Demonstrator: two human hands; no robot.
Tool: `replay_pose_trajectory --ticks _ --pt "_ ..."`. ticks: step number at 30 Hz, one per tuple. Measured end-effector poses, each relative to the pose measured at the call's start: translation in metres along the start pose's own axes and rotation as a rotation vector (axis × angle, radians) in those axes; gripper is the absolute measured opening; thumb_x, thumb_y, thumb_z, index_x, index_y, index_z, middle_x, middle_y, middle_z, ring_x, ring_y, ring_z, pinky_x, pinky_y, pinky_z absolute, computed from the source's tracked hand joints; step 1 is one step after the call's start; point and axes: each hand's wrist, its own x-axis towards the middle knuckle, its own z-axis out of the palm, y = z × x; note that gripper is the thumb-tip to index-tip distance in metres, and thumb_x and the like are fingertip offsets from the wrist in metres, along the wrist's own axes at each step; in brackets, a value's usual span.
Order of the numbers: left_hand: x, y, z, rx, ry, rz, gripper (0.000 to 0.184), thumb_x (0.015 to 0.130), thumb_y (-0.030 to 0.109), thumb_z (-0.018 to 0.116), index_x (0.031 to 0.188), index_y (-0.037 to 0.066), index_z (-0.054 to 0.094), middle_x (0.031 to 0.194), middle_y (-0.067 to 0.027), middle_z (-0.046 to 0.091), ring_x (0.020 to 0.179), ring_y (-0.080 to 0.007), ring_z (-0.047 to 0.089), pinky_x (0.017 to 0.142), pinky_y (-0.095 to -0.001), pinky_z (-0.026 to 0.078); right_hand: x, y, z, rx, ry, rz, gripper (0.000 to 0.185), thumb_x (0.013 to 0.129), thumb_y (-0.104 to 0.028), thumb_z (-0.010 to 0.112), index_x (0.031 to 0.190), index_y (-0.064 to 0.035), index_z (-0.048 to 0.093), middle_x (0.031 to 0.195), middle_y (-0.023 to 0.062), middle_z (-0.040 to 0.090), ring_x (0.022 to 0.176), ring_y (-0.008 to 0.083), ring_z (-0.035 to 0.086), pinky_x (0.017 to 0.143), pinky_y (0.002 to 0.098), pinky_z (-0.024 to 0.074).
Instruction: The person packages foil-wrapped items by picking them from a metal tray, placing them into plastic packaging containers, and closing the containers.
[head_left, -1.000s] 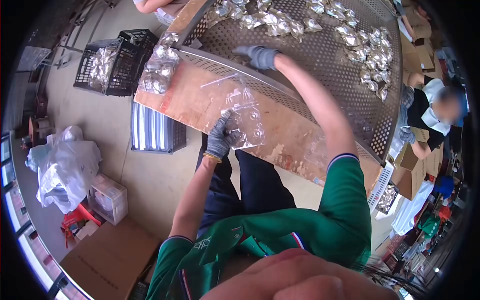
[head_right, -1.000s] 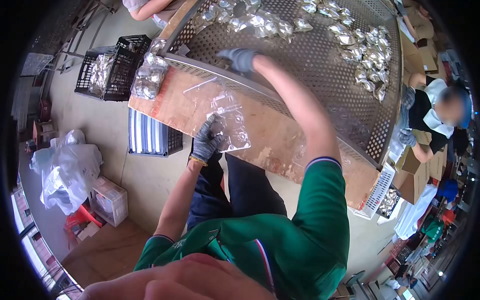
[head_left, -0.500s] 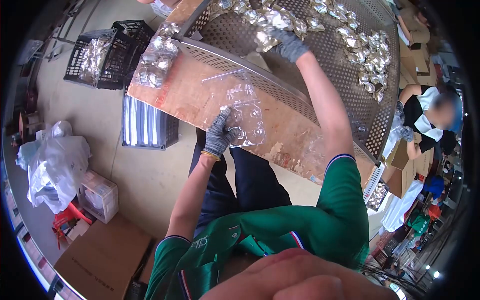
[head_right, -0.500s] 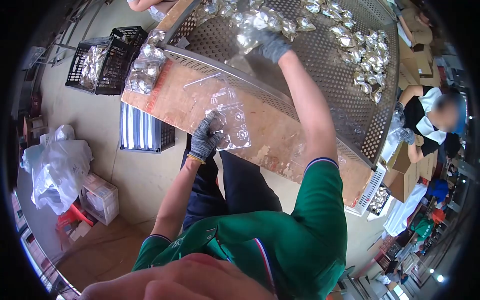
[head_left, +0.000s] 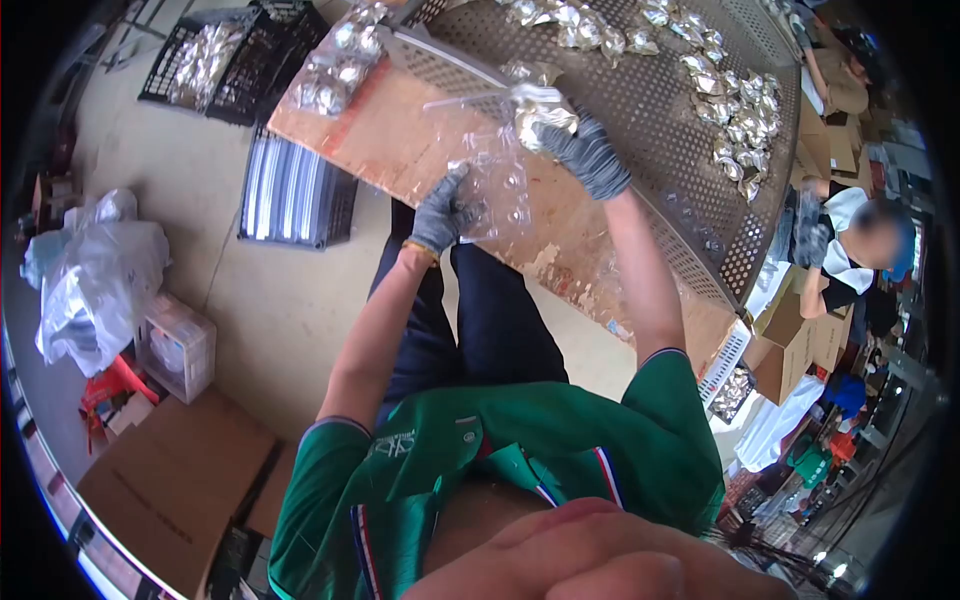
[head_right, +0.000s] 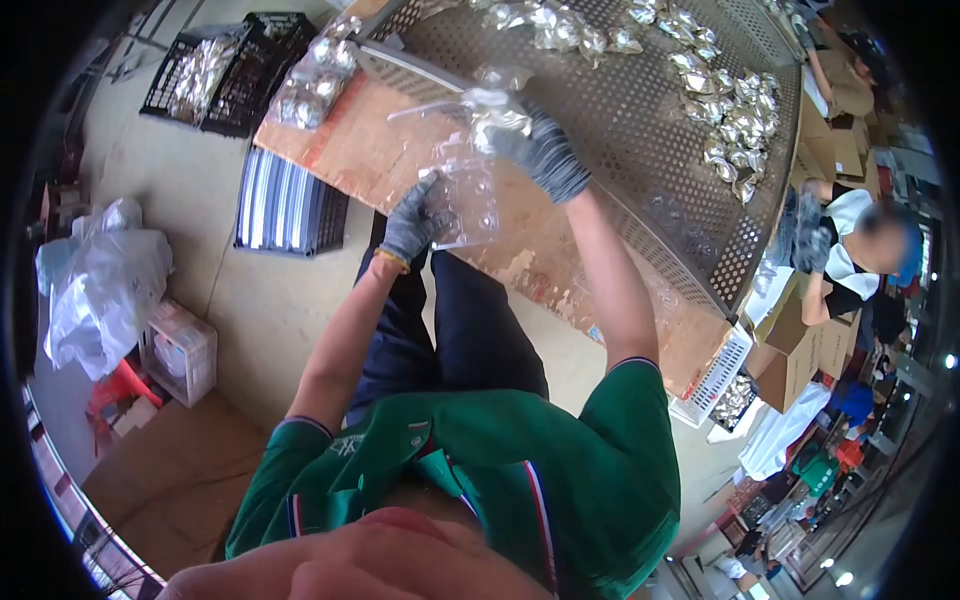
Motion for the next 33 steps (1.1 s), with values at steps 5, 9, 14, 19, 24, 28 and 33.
replay_pose_trajectory --ticks 5,9,14,19,24,28,33 --pt "0.003 -0.011 0.004 0.139 0.064 -0.051 0.072 0.066 0.0 0.071 0.128 0.004 0.035 0.121 -0.0097 0.048 0.106 -0.0159 0.049 0.087 -0.0278 0.042 -0.052 0.063 0.054 -0.954 -0.103 -0.173 0.032 0.082 -0.029 0.05 0.105 -0.0062 0.05 0.097 0.018 0.055 0.091 0.0315 0.053 0.079 0.04 0.0432" --pt "-0.001 0.016 0.004 0.376 0.088 0.057 0.073 0.067 0.019 0.071 0.129 0.009 0.034 0.12 -0.0154 0.048 0.11 -0.0305 0.047 0.09 -0.0344 0.04 -0.061 0.071 0.064 -1.177 -0.07 -0.044 0.041 0.078 -0.026 0.055 0.11 -0.0024 0.048 0.106 0.019 0.052 0.1 0.0322 0.049 0.089 0.0399 0.0365" --pt "0.0 0.026 0.002 0.443 0.033 -0.022 0.067 0.069 0.014 0.068 0.128 0.012 0.036 0.12 -0.015 0.048 0.11 -0.0296 0.047 0.09 -0.0345 0.039 -0.076 0.058 0.041 -0.925 -0.12 -0.195 0.043 0.077 -0.02 0.058 0.113 -0.0016 0.045 0.104 0.018 0.054 0.094 0.0289 0.054 0.08 0.0387 0.0419" --pt "0.001 0.035 0.0 0.543 -0.038 -0.066 0.067 0.069 0.015 0.07 0.127 0.011 0.038 0.122 -0.014 0.047 0.112 -0.0276 0.046 0.092 -0.0311 0.039 -0.087 0.058 0.039 0.006 -0.005 -0.057 0.04 0.085 -0.03 0.053 0.114 -0.0021 0.048 0.091 0.0033 0.055 0.078 0.0093 0.049 0.068 0.0242 0.0425" --pt "-0.003 0.025 -0.002 0.366 -0.009 -0.062 0.066 0.068 0.016 0.07 0.127 0.013 0.039 0.126 -0.0167 0.041 0.117 -0.0304 0.04 0.094 -0.0328 0.037 -0.11 0.031 0.047 0.6 0.173 0.156 0.035 0.086 -0.023 0.05 0.116 -0.0056 0.048 0.103 0.0039 0.056 0.085 0.0138 0.055 0.065 0.027 0.0462" --pt "-0.02 0.06 -0.003 0.564 0.232 -0.087 0.06 0.071 0.019 0.07 0.125 0.015 0.043 0.128 -0.0209 0.037 0.118 -0.0313 0.037 0.095 -0.0345 0.035 -0.128 0.021 0.048 0.833 0.218 0.158 0.031 0.087 -0.027 0.047 0.111 -0.0074 0.05 0.1 0.0048 0.057 0.083 0.0156 0.056 0.056 0.0302 0.0471" --pt "-0.045 0.112 0.014 -0.548 0.08 0.049 0.048 0.078 0.013 0.063 0.121 0.002 0.045 0.116 -0.0125 0.051 0.102 -0.0198 0.052 0.086 -0.0329 0.041 -0.142 -0.017 0.059 0.59 0.235 0.159 0.036 0.084 -0.024 0.053 0.112 -0.0034 0.049 0.1 0.0054 0.057 0.084 0.0162 0.056 0.063 0.0297 0.0474"
